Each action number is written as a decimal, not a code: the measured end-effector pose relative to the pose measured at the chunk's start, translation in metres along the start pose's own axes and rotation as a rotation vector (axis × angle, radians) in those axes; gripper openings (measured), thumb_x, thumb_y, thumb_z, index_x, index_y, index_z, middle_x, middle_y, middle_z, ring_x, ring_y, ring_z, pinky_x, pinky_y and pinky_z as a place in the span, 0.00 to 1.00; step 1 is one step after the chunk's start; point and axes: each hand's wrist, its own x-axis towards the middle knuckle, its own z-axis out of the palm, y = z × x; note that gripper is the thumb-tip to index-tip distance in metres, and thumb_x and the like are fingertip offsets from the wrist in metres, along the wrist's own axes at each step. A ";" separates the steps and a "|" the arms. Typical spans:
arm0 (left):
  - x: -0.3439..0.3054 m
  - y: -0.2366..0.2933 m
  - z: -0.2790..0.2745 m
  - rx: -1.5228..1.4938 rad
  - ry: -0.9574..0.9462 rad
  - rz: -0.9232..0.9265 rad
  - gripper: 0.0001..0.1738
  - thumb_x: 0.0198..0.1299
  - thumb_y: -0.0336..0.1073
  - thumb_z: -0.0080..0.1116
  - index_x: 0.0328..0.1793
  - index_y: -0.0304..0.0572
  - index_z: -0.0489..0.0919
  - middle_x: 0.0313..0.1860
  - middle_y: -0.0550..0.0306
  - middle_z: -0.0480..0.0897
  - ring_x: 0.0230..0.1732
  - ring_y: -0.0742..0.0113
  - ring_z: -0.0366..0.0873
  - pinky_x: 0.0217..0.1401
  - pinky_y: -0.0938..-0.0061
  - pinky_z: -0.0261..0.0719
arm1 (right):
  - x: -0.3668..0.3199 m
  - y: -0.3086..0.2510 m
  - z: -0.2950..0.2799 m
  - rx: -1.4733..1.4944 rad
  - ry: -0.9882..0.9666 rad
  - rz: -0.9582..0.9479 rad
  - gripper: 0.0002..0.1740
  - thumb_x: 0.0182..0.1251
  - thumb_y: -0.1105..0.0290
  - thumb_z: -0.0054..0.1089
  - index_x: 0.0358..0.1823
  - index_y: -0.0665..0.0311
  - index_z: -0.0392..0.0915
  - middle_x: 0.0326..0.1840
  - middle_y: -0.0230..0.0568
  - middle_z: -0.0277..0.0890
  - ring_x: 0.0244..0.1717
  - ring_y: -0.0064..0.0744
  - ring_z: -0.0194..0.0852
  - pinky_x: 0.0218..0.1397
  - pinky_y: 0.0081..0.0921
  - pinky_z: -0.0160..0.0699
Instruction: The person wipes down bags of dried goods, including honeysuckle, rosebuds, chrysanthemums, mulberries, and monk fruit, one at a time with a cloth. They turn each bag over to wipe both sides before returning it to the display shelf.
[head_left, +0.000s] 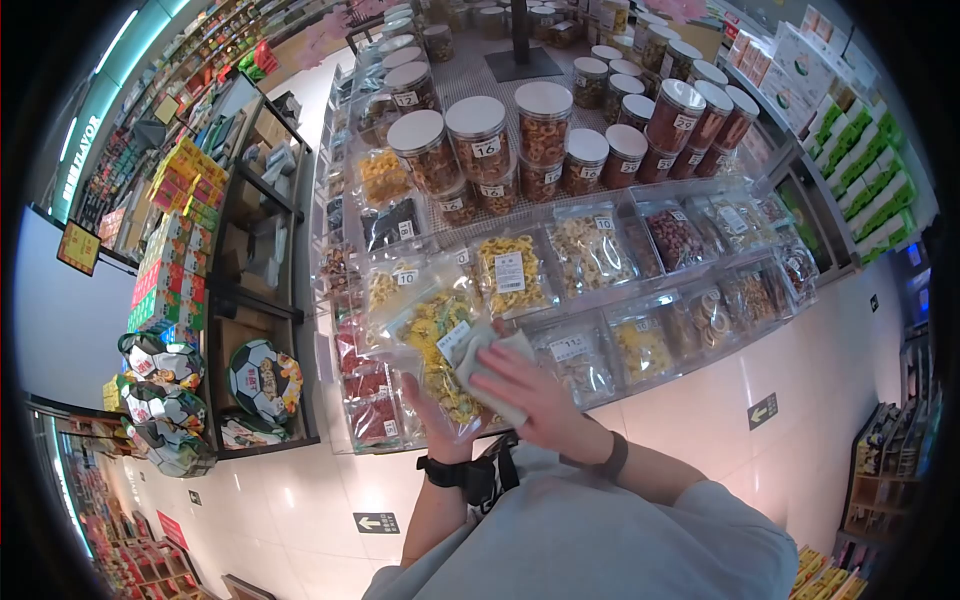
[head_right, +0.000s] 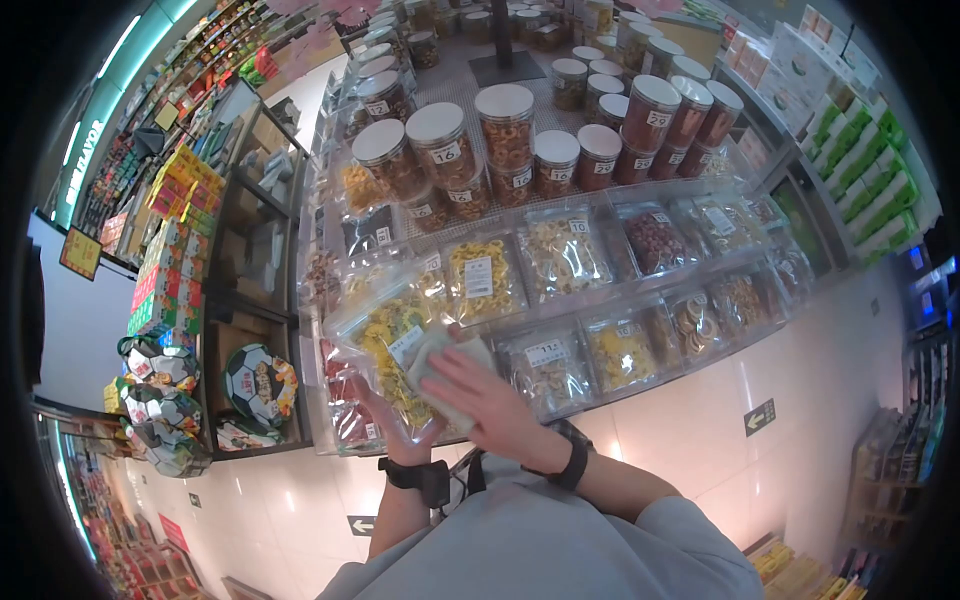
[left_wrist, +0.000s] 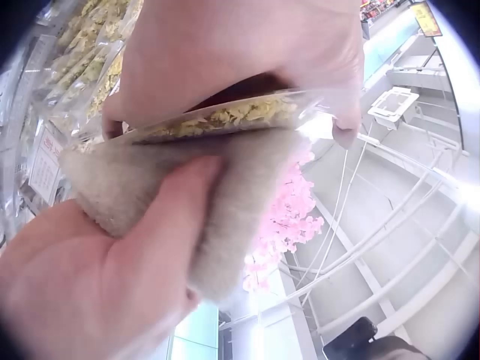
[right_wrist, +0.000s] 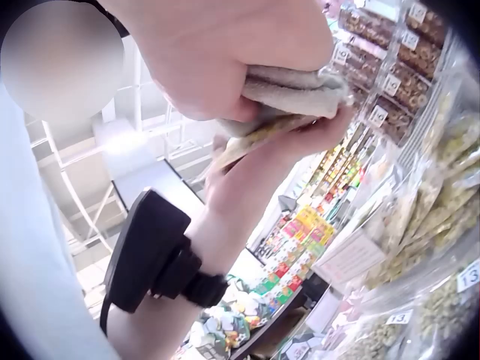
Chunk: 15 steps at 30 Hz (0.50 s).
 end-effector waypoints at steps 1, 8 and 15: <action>-0.005 0.003 -0.012 -0.008 0.041 0.010 0.60 0.57 0.81 0.49 0.82 0.41 0.57 0.76 0.44 0.67 0.71 0.46 0.70 0.75 0.49 0.68 | 0.001 -0.003 0.003 0.000 0.003 0.000 0.39 0.47 0.78 0.71 0.67 0.55 0.76 0.77 0.45 0.66 0.78 0.51 0.60 0.80 0.45 0.63; -0.009 -0.025 0.047 0.623 0.245 0.190 0.55 0.62 0.79 0.47 0.81 0.43 0.58 0.76 0.49 0.67 0.72 0.53 0.71 0.72 0.55 0.74 | 0.014 -0.001 -0.005 0.010 0.014 -0.124 0.28 0.60 0.75 0.65 0.65 0.60 0.78 0.76 0.46 0.67 0.78 0.53 0.61 0.79 0.47 0.61; -0.025 -0.037 0.044 0.823 0.338 0.040 0.49 0.68 0.69 0.52 0.82 0.42 0.55 0.76 0.48 0.67 0.73 0.54 0.71 0.73 0.58 0.73 | 0.030 0.005 -0.019 0.225 -0.020 -0.010 0.33 0.56 0.86 0.54 0.67 0.60 0.76 0.77 0.47 0.66 0.80 0.51 0.58 0.81 0.45 0.57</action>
